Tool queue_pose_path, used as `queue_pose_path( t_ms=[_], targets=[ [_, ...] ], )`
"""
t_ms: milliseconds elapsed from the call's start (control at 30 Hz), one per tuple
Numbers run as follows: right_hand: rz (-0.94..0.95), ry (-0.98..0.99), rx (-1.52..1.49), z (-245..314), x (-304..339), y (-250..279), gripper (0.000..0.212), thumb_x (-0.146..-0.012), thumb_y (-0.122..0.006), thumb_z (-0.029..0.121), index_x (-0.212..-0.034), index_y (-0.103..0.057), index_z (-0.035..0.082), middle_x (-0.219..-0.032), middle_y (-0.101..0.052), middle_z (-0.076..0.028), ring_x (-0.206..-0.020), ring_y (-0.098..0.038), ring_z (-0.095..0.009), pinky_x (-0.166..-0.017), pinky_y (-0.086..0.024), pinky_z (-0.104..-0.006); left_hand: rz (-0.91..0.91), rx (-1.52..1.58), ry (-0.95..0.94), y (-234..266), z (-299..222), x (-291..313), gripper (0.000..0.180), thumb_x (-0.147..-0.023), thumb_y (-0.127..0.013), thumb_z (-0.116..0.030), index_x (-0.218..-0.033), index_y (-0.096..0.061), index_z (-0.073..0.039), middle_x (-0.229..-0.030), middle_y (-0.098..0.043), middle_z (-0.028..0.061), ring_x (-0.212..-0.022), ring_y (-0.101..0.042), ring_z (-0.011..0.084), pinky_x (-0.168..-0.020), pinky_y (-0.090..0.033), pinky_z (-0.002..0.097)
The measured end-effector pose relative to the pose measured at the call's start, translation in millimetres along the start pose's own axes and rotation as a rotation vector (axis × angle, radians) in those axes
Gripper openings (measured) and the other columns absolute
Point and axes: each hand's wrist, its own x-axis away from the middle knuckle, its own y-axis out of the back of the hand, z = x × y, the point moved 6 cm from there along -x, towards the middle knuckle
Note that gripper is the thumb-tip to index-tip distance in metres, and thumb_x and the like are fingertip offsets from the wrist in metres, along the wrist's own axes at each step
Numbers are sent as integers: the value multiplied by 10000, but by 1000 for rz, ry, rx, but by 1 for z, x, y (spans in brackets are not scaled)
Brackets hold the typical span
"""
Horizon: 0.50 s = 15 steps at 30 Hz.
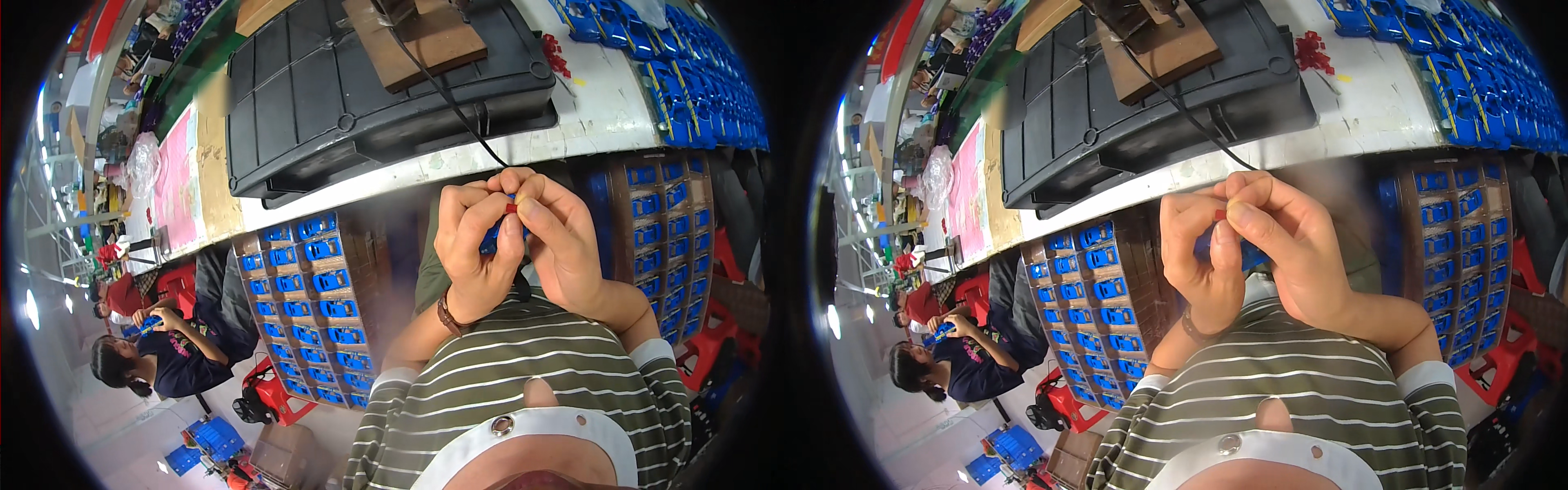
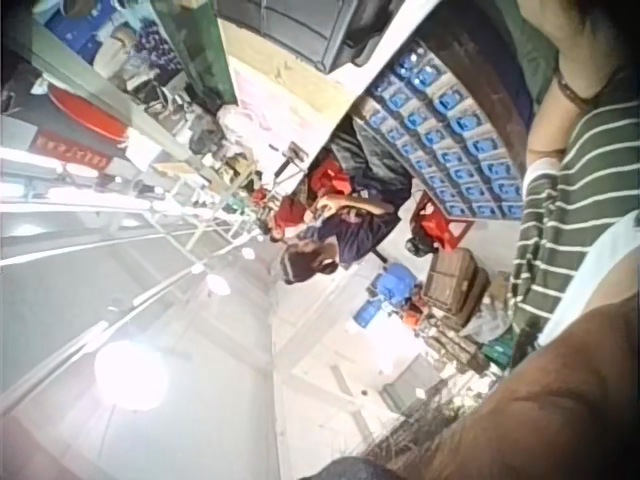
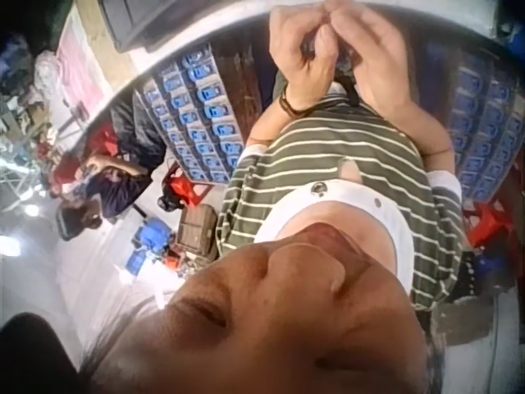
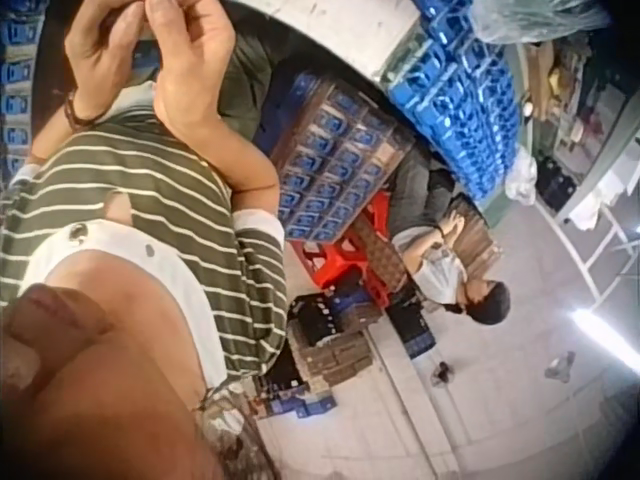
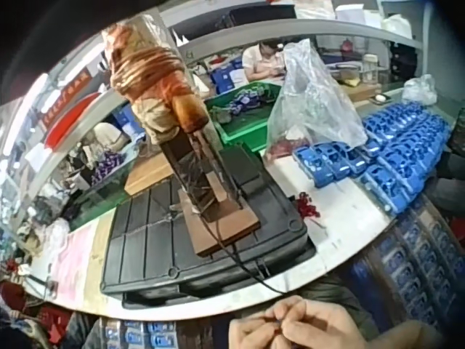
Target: Assembling small components into plastic toy car shells and applying decorative stickers.
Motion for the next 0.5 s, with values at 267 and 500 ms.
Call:
queue_pose_path(
  t_ms=[267, 500],
  targets=[
    [27, 32, 113, -1, 0, 4, 127, -897, -569, 136, -932, -558, 14, -1084, -512, -59, -955, -489, -87, -860, -402, -258, 5, -20, -14, -1, 3, 2, 151, -760, -597, 9, -910, -597, -4, -778, -499, 103, -707, -547, 238, -585, -439, 308],
    [21, 15, 146, 3, 1, 6, 133, -908, -551, 128, -951, -554, 3, -1101, -494, -60, -960, -480, -84, -851, -399, -244, 17, -42, -23, -5, 8, 4, 154, -757, -593, 11, -910, -592, -7, -767, -499, 107, -680, -551, 244, -560, -438, 312]
  ],
)
